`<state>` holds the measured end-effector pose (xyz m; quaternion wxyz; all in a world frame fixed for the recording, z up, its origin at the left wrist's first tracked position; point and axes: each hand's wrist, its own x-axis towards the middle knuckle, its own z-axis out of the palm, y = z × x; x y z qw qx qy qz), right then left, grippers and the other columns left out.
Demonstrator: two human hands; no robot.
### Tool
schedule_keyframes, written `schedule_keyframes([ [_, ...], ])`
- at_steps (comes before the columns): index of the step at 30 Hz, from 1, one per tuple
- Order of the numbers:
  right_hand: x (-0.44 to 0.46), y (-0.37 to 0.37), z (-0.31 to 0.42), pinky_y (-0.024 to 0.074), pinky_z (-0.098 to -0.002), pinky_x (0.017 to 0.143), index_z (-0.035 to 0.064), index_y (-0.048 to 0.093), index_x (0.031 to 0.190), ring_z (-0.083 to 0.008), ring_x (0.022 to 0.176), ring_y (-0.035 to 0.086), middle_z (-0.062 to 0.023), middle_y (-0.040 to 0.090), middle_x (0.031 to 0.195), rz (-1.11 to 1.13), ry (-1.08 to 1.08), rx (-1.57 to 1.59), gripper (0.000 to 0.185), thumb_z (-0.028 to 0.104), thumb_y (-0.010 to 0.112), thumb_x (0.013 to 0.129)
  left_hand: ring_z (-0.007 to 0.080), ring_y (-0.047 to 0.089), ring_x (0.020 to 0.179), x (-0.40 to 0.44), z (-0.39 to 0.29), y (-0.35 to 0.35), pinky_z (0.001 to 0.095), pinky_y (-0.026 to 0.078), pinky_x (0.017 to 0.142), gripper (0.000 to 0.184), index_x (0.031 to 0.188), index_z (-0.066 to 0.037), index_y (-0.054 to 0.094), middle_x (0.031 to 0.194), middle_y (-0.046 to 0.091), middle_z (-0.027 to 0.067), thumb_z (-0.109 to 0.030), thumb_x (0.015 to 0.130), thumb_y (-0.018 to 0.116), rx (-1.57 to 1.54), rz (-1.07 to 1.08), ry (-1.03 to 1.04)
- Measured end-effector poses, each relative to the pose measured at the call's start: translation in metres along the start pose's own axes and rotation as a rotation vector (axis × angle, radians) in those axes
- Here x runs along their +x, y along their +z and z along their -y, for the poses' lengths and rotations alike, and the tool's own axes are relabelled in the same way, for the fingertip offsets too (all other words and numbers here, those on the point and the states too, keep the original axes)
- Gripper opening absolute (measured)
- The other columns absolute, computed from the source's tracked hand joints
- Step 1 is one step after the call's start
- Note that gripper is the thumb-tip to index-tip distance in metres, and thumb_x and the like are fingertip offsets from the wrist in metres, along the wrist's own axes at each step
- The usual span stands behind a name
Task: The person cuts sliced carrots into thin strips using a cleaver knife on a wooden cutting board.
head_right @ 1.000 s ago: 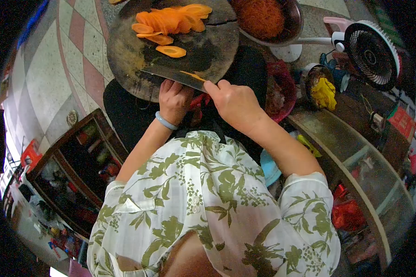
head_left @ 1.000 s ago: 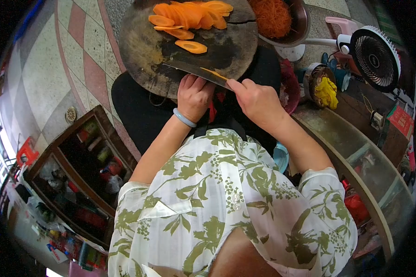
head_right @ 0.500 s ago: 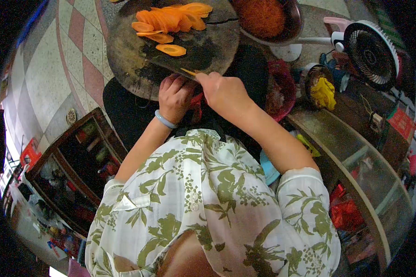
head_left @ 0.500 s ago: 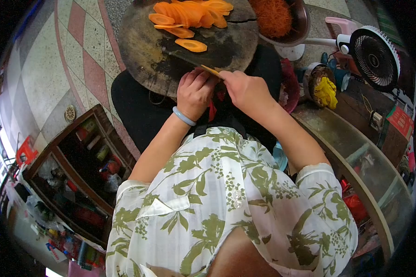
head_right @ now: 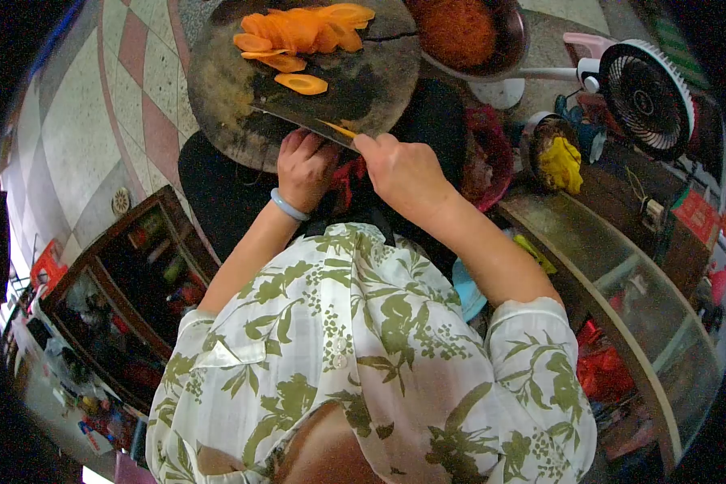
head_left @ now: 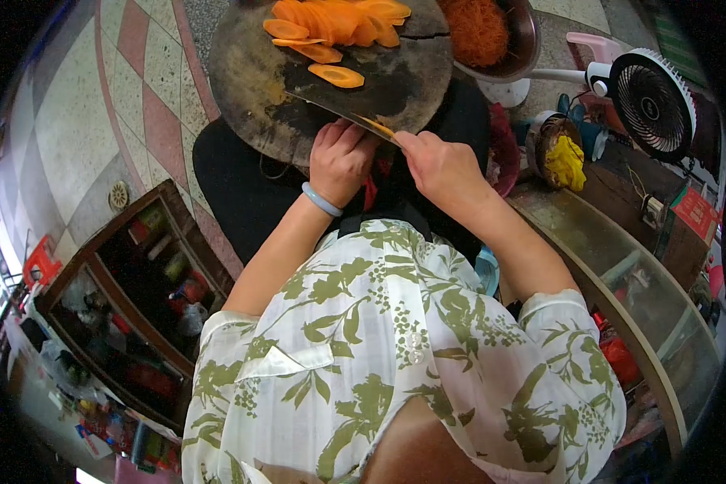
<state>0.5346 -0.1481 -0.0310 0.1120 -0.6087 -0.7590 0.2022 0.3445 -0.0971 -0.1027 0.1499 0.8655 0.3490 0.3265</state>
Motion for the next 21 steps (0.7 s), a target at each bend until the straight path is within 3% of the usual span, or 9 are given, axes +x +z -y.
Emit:
schedule_keyframes([
  [4, 0.001, -0.002, 0.001, 0.0546, -0.0416, 0.057, 0.0093, 0.062, 0.115, -0.032, 0.068, 0.066, -0.0116, 0.064, 0.081, 0.113, 0.064, -0.033, 0.029, 0.01, 0.065, 0.087, 0.0279, 0.064, 0.101, -0.002, 0.002, 0.002, 0.0402, 0.052, 0.086, 0.026, 0.099, -0.011, 0.074, 0.105, 0.066, 0.0063, -0.01, 0.073, 0.071, 0.001, 0.001, -0.002],
  [7, 0.006, 0.005, 0.0, 0.0544, -0.042, 0.057, 0.0091, 0.062, 0.114, -0.0322, 0.068, 0.066, -0.0113, 0.063, 0.081, 0.082, 0.051, -0.018, 0.026, 0.01, 0.065, 0.088, 0.0285, 0.064, 0.102, -0.004, 0.002, 0.003, 0.0407, 0.052, 0.086, 0.026, 0.099, -0.011, 0.073, 0.105, 0.066, 0.0065, -0.01, 0.073, 0.071, -0.005, 0.003, 0.001],
  [16, 0.012, 0.008, -0.009, 0.0565, -0.0441, 0.068, 0.0061, 0.067, 0.113, -0.0359, 0.085, 0.069, -0.0171, 0.071, 0.099, 0.02, 0.12, 0.119, 0.024, 0.014, 0.063, 0.091, 0.0296, 0.064, 0.103, -0.004, 0.005, 0.005, 0.042, 0.051, 0.087, 0.029, 0.102, -0.011, 0.072, 0.107, 0.067, 0.0068, -0.01, 0.073, 0.071, -0.022, -0.02, 0.027],
  [19, 0.005, 0.006, -0.007, 0.056, -0.045, 0.057, 0.0087, 0.065, 0.107, -0.0348, 0.068, 0.068, -0.0142, 0.066, 0.077, -0.072, 0.022, 0.079, 0.018, 0.014, 0.06, 0.09, 0.0274, 0.064, 0.102, -0.004, 0.002, 0.003, 0.0411, 0.052, 0.087, 0.023, 0.099, -0.01, 0.071, 0.105, 0.066, 0.0058, -0.011, 0.076, 0.069, -0.003, -0.015, 0.021],
  [21, 0.001, 0.005, -0.004, 0.0561, -0.0444, 0.057, 0.0081, 0.065, 0.107, -0.0342, 0.067, 0.068, -0.014, 0.066, 0.077, -0.064, 0.009, 0.062, 0.018, 0.013, 0.06, 0.09, 0.0274, 0.064, 0.102, -0.005, 0.001, 0.005, 0.0411, 0.052, 0.087, 0.022, 0.098, -0.01, 0.071, 0.105, 0.067, 0.006, -0.011, 0.076, 0.069, 0.02, -0.011, 0.006],
])
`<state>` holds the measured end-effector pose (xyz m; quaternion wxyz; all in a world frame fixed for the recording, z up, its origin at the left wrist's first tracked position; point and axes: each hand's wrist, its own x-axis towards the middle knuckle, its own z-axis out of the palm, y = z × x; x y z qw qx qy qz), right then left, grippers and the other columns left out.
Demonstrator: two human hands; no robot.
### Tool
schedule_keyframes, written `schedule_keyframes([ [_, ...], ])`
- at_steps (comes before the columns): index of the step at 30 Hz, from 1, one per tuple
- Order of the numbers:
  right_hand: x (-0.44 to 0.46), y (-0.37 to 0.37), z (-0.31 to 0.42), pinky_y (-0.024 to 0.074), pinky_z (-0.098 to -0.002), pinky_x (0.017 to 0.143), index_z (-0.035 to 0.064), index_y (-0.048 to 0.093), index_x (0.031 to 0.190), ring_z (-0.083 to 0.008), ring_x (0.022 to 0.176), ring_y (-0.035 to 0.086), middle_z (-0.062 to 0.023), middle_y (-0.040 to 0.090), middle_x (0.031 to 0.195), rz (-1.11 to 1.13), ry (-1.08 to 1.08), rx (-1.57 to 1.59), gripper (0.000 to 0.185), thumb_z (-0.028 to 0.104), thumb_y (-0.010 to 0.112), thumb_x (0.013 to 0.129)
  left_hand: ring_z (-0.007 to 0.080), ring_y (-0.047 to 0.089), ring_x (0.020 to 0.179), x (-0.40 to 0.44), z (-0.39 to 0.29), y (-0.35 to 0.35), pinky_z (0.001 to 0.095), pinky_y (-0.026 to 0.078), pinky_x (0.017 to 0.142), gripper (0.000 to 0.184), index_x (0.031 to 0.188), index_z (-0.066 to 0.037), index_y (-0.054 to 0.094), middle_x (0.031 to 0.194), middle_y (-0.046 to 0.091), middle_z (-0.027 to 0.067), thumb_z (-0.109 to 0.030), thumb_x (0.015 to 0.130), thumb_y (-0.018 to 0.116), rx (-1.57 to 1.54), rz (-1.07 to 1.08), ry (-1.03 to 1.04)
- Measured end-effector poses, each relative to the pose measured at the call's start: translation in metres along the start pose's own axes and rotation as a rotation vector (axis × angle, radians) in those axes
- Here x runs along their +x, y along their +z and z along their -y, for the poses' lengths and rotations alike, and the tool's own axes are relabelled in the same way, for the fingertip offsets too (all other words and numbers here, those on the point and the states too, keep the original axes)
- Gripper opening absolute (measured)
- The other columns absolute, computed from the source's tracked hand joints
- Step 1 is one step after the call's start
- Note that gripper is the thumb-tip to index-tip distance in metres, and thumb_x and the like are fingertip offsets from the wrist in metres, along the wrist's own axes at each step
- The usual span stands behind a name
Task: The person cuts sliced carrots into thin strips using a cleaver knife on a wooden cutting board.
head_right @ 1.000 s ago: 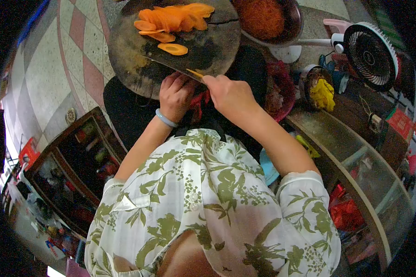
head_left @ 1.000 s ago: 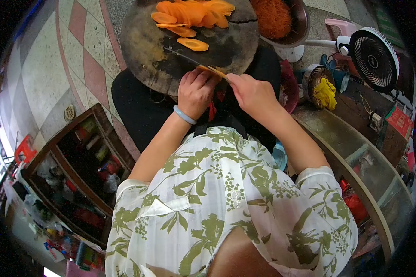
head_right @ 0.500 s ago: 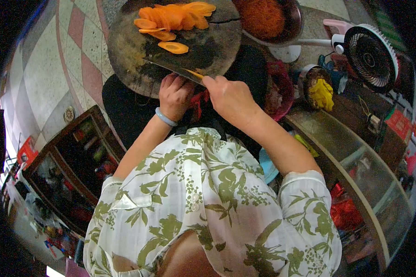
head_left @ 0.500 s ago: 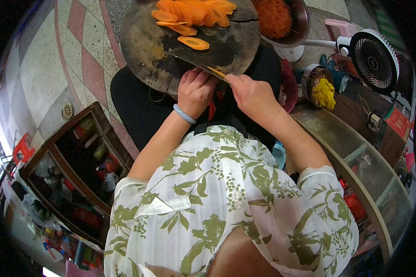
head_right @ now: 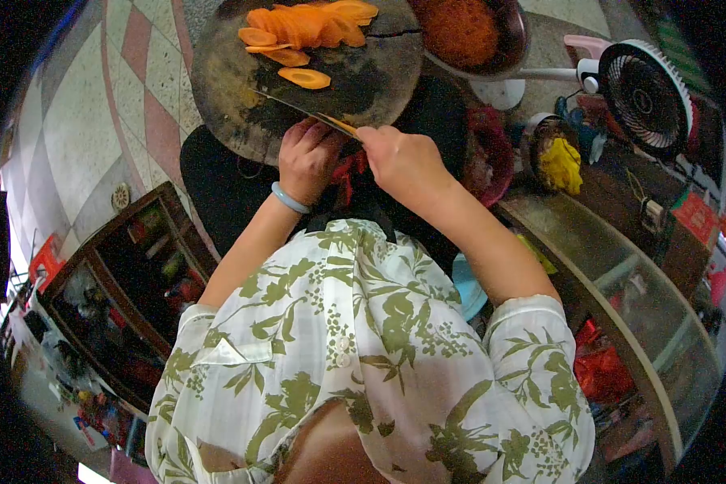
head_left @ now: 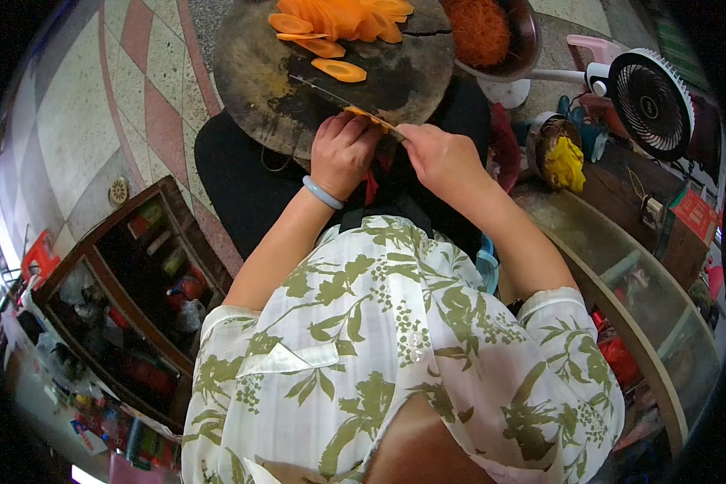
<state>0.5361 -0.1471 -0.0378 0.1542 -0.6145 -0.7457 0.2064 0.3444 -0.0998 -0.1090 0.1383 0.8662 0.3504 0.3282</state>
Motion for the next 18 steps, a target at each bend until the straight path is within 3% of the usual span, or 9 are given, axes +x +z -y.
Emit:
schedule_keyframes([
  [4, 0.0, 0.001, 0.001, 0.0561, -0.0433, 0.056, 0.0068, 0.064, 0.107, -0.0334, 0.065, 0.068, -0.014, 0.066, 0.077, 0.031, -0.003, -0.038, 0.019, 0.013, 0.059, 0.09, 0.0275, 0.064, 0.102, 0.002, 0.001, -0.001, 0.041, 0.052, 0.086, 0.022, 0.098, -0.01, 0.072, 0.105, 0.067, 0.0064, -0.011, 0.076, 0.069, -0.026, -0.023, 0.009],
  [7, 0.004, 0.004, 0.006, 0.056, -0.0427, 0.065, 0.0076, 0.065, 0.114, -0.034, 0.079, 0.068, -0.0137, 0.069, 0.091, 0.14, 0.103, -0.068, 0.024, 0.012, 0.063, 0.09, 0.0277, 0.064, 0.102, 0.002, 0.0, -0.003, 0.0408, 0.052, 0.086, 0.024, 0.099, -0.01, 0.071, 0.104, 0.067, 0.0061, -0.01, 0.075, 0.069, -0.036, -0.016, 0.008],
  [13, 0.011, 0.009, 0.001, 0.0559, -0.0436, 0.068, 0.0073, 0.065, 0.114, -0.0347, 0.082, 0.069, -0.0145, 0.07, 0.092, 0.082, 0.14, 0.041, 0.024, 0.012, 0.063, 0.091, 0.0279, 0.064, 0.102, 0.003, 0.002, -0.001, 0.0405, 0.052, 0.086, 0.029, 0.101, -0.01, 0.07, 0.104, 0.066, 0.0057, -0.01, 0.072, 0.07, -0.04, -0.028, 0.031],
  [18, 0.004, 0.003, 0.001, 0.0564, -0.0467, 0.063, 0.0071, 0.065, 0.107, -0.0361, 0.072, 0.069, -0.0155, 0.069, 0.085, -0.003, 0.063, 0.045, 0.018, 0.015, 0.061, 0.091, 0.0279, 0.065, 0.1, -0.001, 0.004, 0.001, 0.0403, 0.053, 0.086, 0.028, 0.099, -0.009, 0.07, 0.104, 0.067, 0.006, -0.01, 0.071, 0.071, -0.046, -0.042, 0.031],
])
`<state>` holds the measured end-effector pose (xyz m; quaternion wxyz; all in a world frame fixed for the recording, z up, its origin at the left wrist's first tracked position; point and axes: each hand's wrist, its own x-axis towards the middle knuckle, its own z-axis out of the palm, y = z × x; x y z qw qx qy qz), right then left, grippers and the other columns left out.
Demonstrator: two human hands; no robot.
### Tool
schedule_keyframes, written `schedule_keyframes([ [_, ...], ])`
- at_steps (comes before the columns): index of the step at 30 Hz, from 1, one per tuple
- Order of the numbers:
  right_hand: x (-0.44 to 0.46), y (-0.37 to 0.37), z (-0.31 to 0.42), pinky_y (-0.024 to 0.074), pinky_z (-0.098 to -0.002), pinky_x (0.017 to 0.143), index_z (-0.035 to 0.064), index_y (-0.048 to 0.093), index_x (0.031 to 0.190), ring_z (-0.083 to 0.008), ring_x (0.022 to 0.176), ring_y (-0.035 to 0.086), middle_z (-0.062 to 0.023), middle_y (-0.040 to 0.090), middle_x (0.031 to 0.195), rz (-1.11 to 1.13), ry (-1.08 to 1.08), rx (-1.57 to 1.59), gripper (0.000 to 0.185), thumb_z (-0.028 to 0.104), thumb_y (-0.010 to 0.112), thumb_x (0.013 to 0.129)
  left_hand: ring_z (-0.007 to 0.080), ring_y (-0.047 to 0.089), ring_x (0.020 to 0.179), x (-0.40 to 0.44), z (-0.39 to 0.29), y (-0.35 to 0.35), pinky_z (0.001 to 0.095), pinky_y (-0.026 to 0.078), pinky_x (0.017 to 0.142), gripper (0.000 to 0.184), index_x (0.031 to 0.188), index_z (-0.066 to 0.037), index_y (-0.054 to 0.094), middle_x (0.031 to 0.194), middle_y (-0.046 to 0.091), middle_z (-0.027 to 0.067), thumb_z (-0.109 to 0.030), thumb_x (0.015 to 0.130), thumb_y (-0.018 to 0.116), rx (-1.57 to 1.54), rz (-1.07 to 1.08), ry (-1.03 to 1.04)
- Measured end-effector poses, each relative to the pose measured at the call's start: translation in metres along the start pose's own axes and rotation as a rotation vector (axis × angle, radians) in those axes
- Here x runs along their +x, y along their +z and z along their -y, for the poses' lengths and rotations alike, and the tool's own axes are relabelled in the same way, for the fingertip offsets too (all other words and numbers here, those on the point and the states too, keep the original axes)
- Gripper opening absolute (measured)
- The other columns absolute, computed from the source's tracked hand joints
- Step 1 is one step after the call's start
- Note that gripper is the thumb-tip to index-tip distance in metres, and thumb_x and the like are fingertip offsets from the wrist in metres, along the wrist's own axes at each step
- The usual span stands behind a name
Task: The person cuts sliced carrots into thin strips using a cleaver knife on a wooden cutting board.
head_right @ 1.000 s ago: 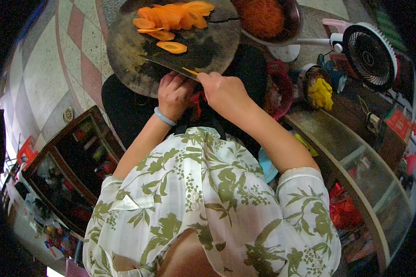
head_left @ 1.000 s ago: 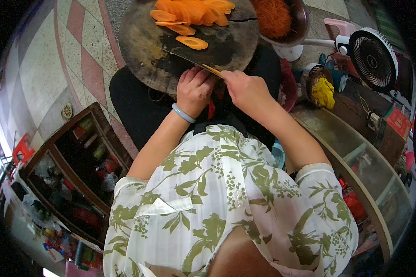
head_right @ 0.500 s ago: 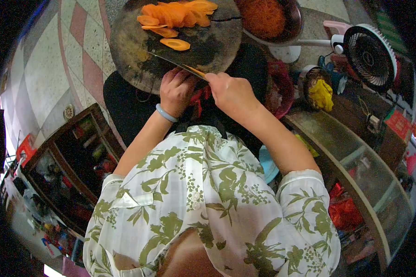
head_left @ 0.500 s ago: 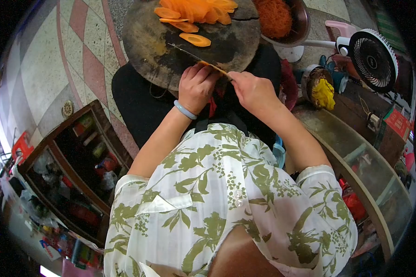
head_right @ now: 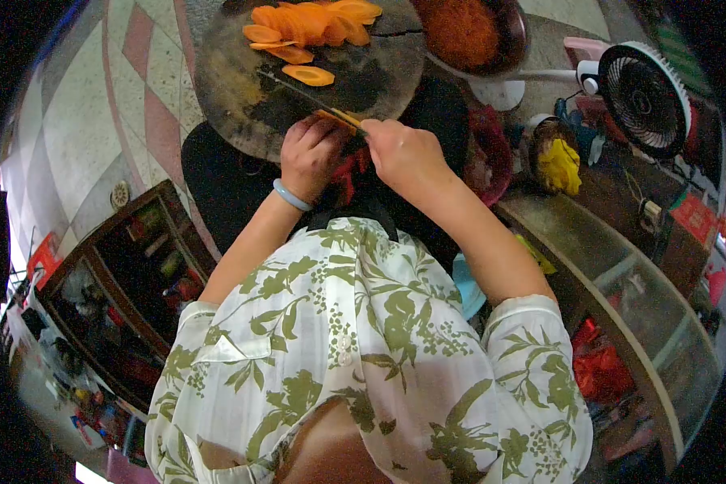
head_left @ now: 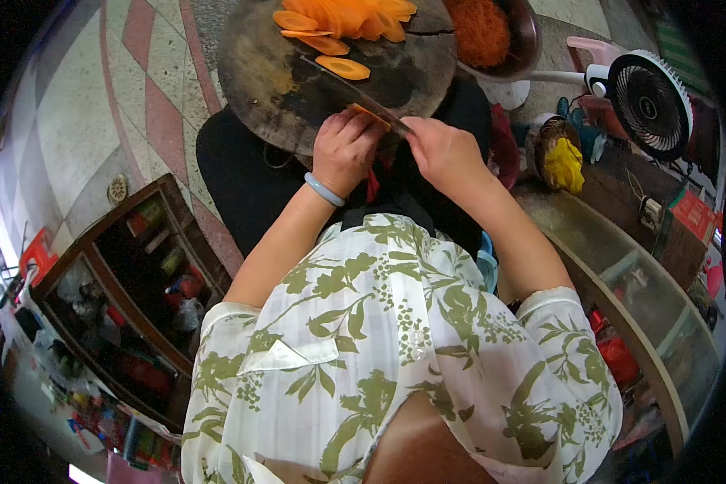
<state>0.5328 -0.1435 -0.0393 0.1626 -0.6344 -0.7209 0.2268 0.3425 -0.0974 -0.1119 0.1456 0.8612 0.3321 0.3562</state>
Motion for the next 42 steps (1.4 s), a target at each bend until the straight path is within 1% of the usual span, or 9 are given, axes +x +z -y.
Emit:
schedule_keyframes([
  [7, -0.006, 0.001, 0.003, 0.0565, -0.0436, 0.057, 0.0078, 0.064, 0.107, -0.0334, 0.068, 0.069, -0.0136, 0.065, 0.076, 0.041, -0.031, -0.093, 0.018, 0.014, 0.059, 0.091, 0.0286, 0.065, 0.101, 0.0, -0.001, -0.002, 0.0412, 0.053, 0.087, 0.025, 0.098, -0.009, 0.071, 0.105, 0.067, 0.0068, -0.009, 0.074, 0.069, -0.006, 0.004, -0.019],
  [16, 0.004, 0.015, -0.004, 0.0565, -0.0453, 0.059, 0.0075, 0.065, 0.108, -0.0351, 0.07, 0.069, -0.0157, 0.068, 0.082, -0.066, -0.047, 0.007, 0.018, 0.015, 0.059, 0.092, 0.0293, 0.065, 0.102, 0.0, 0.0, -0.003, 0.0411, 0.052, 0.087, 0.026, 0.099, -0.009, 0.071, 0.106, 0.067, 0.0072, -0.009, 0.072, 0.07, -0.008, 0.02, -0.017],
  [21, -0.007, 0.001, 0.005, 0.0564, -0.0468, 0.061, 0.0078, 0.065, 0.109, -0.0362, 0.072, 0.069, -0.0159, 0.069, 0.083, 0.034, 0.006, -0.033, 0.02, 0.016, 0.059, 0.093, 0.0324, 0.064, 0.105, -0.005, -0.002, 0.0, 0.0425, 0.053, 0.089, 0.028, 0.098, -0.009, 0.072, 0.107, 0.068, 0.009, -0.009, 0.07, 0.072, -0.016, 0.026, -0.049],
  [25, -0.008, 0.002, 0.005, 0.0562, -0.0466, 0.06, 0.0073, 0.065, 0.11, -0.0361, 0.071, 0.069, -0.0155, 0.068, 0.082, 0.057, 0.014, -0.068, 0.02, 0.016, 0.059, 0.093, 0.0273, 0.064, 0.102, -0.003, 0.0, 0.0, 0.0404, 0.052, 0.088, 0.025, 0.098, -0.009, 0.071, 0.103, 0.067, 0.0062, -0.009, 0.073, 0.069, 0.005, 0.007, -0.022],
  [28, -0.005, 0.004, 0.007, 0.0565, -0.0434, 0.068, 0.0066, 0.066, 0.115, -0.0348, 0.083, 0.069, -0.0157, 0.071, 0.097, 0.116, 0.06, -0.09, 0.025, 0.013, 0.063, 0.091, 0.0274, 0.064, 0.102, -0.004, 0.001, 0.0, 0.0405, 0.052, 0.088, 0.026, 0.098, -0.009, 0.071, 0.104, 0.067, 0.0062, -0.01, 0.073, 0.069, -0.004, 0.002, -0.015],
  [31, 0.003, 0.005, 0.014, 0.0562, -0.0446, 0.07, 0.0073, 0.066, 0.116, -0.0356, 0.085, 0.069, -0.0164, 0.07, 0.096, 0.151, 0.089, -0.088, 0.025, 0.013, 0.062, 0.091, 0.0275, 0.064, 0.102, -0.003, -0.001, -0.001, 0.0403, 0.052, 0.088, 0.026, 0.099, -0.009, 0.07, 0.105, 0.067, 0.0064, -0.009, 0.073, 0.069, -0.008, 0.015, -0.024],
  [36, 0.007, 0.006, 0.005, 0.0552, -0.047, 0.072, 0.0085, 0.066, 0.115, -0.0379, 0.086, 0.068, -0.0176, 0.07, 0.094, 0.085, 0.111, 0.0, 0.024, 0.015, 0.06, 0.093, 0.0276, 0.064, 0.101, -0.001, 0.0, -0.003, 0.0405, 0.052, 0.088, 0.027, 0.1, -0.009, 0.07, 0.105, 0.067, 0.007, -0.009, 0.072, 0.069, 0.003, 0.011, -0.003],
  [39, 0.008, -0.005, 0.007, 0.0551, -0.0473, 0.072, 0.0083, 0.067, 0.114, -0.0383, 0.086, 0.068, -0.0178, 0.07, 0.094, 0.099, 0.121, 0.003, 0.023, 0.015, 0.061, 0.093, 0.0316, 0.064, 0.105, -0.004, 0.002, -0.001, 0.0427, 0.052, 0.09, 0.031, 0.1, -0.009, 0.071, 0.109, 0.068, 0.009, -0.011, 0.07, 0.073, -0.01, 0.021, -0.007],
  [42, -0.001, -0.007, 0.01, 0.0554, -0.0468, 0.071, 0.0073, 0.067, 0.114, -0.0379, 0.085, 0.068, -0.0175, 0.07, 0.094, 0.121, 0.116, -0.021, 0.023, 0.015, 0.061, 0.092, 0.0318, 0.064, 0.104, -0.008, 0.002, 0.001, 0.0426, 0.053, 0.09, 0.029, 0.1, -0.009, 0.071, 0.108, 0.069, 0.0093, -0.01, 0.07, 0.073, -0.015, 0.034, -0.02],
])
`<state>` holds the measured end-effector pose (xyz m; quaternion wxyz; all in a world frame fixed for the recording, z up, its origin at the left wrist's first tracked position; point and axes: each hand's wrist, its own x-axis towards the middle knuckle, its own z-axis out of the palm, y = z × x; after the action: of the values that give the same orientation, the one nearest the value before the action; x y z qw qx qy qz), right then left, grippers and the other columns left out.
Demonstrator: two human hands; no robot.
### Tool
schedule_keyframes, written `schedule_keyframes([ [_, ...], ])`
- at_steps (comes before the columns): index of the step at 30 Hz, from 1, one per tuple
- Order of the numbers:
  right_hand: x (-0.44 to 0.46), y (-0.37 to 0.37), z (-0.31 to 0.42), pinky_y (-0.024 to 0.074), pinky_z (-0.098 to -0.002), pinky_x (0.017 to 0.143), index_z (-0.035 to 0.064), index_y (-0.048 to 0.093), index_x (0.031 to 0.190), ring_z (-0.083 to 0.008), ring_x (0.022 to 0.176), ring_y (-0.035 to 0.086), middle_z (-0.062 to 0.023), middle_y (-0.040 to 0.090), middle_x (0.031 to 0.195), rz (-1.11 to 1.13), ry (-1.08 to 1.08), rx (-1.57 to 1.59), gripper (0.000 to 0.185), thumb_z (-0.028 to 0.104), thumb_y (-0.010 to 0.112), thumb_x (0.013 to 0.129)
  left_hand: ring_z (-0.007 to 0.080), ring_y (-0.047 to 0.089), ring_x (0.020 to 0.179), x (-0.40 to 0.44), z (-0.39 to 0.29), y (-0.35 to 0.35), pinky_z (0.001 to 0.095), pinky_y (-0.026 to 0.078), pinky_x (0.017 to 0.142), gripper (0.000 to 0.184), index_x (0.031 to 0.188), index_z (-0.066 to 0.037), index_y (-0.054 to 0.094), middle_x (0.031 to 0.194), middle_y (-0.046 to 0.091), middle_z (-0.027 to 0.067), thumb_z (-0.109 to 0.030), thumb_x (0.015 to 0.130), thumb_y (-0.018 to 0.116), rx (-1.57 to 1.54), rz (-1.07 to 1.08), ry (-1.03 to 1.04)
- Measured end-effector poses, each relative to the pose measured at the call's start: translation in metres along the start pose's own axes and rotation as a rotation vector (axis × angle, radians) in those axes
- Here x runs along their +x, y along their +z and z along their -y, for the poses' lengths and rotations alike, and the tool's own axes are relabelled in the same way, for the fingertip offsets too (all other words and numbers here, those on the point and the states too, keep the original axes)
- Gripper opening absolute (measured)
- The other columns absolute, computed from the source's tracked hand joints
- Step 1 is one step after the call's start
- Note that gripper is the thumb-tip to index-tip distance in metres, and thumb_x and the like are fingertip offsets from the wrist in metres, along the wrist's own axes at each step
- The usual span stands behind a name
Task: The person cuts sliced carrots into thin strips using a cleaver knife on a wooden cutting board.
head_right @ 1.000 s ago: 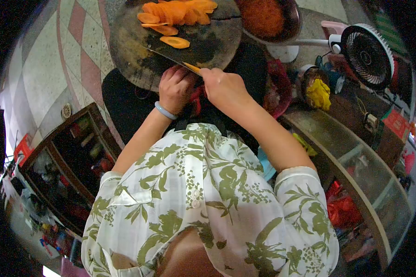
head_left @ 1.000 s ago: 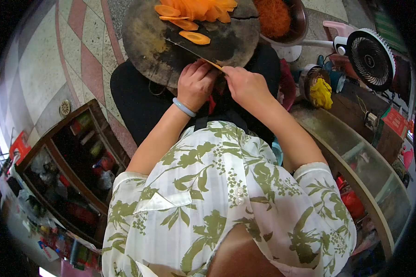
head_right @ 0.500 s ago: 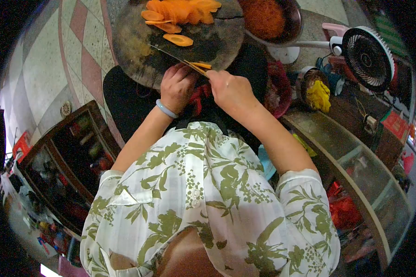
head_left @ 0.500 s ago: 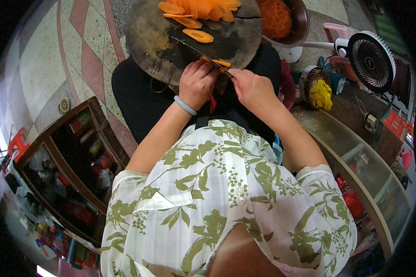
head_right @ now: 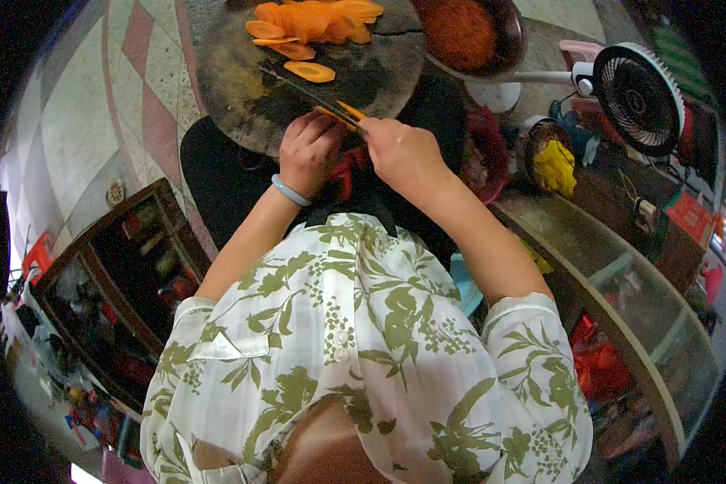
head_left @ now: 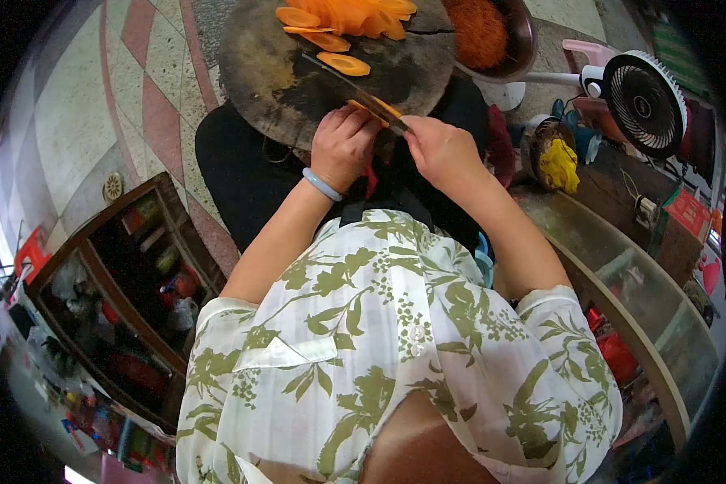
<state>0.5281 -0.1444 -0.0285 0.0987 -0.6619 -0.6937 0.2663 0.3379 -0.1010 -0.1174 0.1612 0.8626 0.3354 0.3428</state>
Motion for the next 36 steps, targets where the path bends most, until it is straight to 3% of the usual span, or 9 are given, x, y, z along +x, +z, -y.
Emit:
schedule_keyframes([
  [4, -0.005, 0.009, -0.003, 0.0567, -0.0464, 0.063, 0.0071, 0.066, 0.108, -0.0356, 0.073, 0.069, -0.0156, 0.069, 0.084, -0.087, -0.093, -0.02, 0.019, 0.016, 0.061, 0.091, 0.0308, 0.065, 0.103, 0.001, 0.001, -0.001, 0.0419, 0.053, 0.089, 0.027, 0.098, -0.008, 0.071, 0.107, 0.068, 0.0084, -0.008, 0.071, 0.072, 0.0, -0.027, 0.005],
  [7, -0.004, 0.008, -0.001, 0.057, -0.0459, 0.063, 0.0064, 0.065, 0.107, -0.0355, 0.073, 0.069, -0.015, 0.069, 0.082, -0.064, -0.093, -0.051, 0.018, 0.015, 0.06, 0.091, 0.0282, 0.065, 0.101, 0.001, 0.0, -0.001, 0.0406, 0.053, 0.088, 0.027, 0.099, -0.008, 0.07, 0.105, 0.067, 0.0071, -0.008, 0.071, 0.07, 0.011, -0.04, 0.01],
  [10, 0.003, 0.014, 0.002, 0.0562, -0.0443, 0.071, 0.007, 0.066, 0.114, -0.0356, 0.084, 0.069, -0.0164, 0.071, 0.095, 0.014, -0.027, -0.065, 0.024, 0.014, 0.062, 0.091, 0.0281, 0.065, 0.101, 0.004, -0.004, 0.0, 0.0406, 0.053, 0.088, 0.026, 0.098, -0.008, 0.07, 0.105, 0.067, 0.007, -0.008, 0.071, 0.069, 0.01, -0.045, -0.006],
  [16, 0.011, 0.014, -0.003, 0.0557, -0.046, 0.072, 0.0048, 0.066, 0.113, -0.0366, 0.085, 0.069, -0.0163, 0.071, 0.094, -0.033, -0.003, 0.017, 0.024, 0.013, 0.062, 0.091, 0.0282, 0.065, 0.1, 0.008, -0.004, -0.005, 0.0405, 0.053, 0.087, 0.025, 0.096, -0.008, 0.07, 0.104, 0.068, 0.0071, -0.008, 0.071, 0.069, 0.005, -0.029, 0.01],
  [19, 0.008, 0.011, -0.007, 0.0564, -0.0463, 0.064, 0.0067, 0.067, 0.109, -0.0355, 0.073, 0.069, -0.0162, 0.07, 0.084, -0.109, -0.092, -0.006, 0.021, 0.016, 0.06, 0.092, 0.0283, 0.065, 0.099, 0.007, -0.003, -0.005, 0.0404, 0.053, 0.086, 0.024, 0.096, -0.008, 0.07, 0.104, 0.068, 0.0071, -0.008, 0.072, 0.07, -0.002, -0.042, 0.012],
  [28, -0.003, 0.018, -0.004, 0.0567, -0.0466, 0.063, 0.0064, 0.066, 0.107, -0.0362, 0.072, 0.069, -0.0167, 0.07, 0.085, -0.101, -0.12, -0.041, 0.019, 0.015, 0.061, 0.091, 0.0287, 0.065, 0.099, 0.004, -0.003, -0.004, 0.0403, 0.053, 0.087, 0.026, 0.097, -0.008, 0.069, 0.104, 0.068, 0.0071, -0.008, 0.071, 0.071, -0.009, -0.056, -0.005],
  [31, 0.004, 0.022, -0.001, 0.0566, -0.0472, 0.063, 0.0063, 0.066, 0.107, -0.0369, 0.072, 0.069, -0.0167, 0.069, 0.084, -0.088, -0.111, -0.05, 0.019, 0.015, 0.061, 0.091, 0.0286, 0.065, 0.099, 0.006, -0.005, -0.004, 0.0403, 0.053, 0.088, 0.027, 0.098, -0.008, 0.069, 0.104, 0.068, 0.0073, -0.007, 0.071, 0.07, -0.02, -0.037, -0.005],
  [34, 0.007, 0.018, -0.002, 0.0556, -0.0461, 0.071, 0.0067, 0.066, 0.114, -0.0367, 0.085, 0.068, -0.0168, 0.07, 0.097, -0.01, -0.01, 0.0, 0.024, 0.014, 0.061, 0.092, 0.0285, 0.065, 0.099, 0.005, -0.004, -0.006, 0.0402, 0.053, 0.088, 0.027, 0.098, -0.007, 0.069, 0.105, 0.067, 0.0076, -0.007, 0.072, 0.069, -0.006, -0.037, 0.004],
  [36, 0.008, 0.012, -0.003, 0.0554, -0.0466, 0.072, 0.0067, 0.066, 0.114, -0.037, 0.085, 0.068, -0.017, 0.07, 0.096, -0.028, -0.008, 0.002, 0.024, 0.015, 0.061, 0.092, 0.0284, 0.065, 0.099, 0.005, -0.004, -0.007, 0.0401, 0.053, 0.088, 0.026, 0.098, -0.007, 0.068, 0.105, 0.067, 0.0078, -0.007, 0.072, 0.068, 0.014, -0.043, 0.011],
])
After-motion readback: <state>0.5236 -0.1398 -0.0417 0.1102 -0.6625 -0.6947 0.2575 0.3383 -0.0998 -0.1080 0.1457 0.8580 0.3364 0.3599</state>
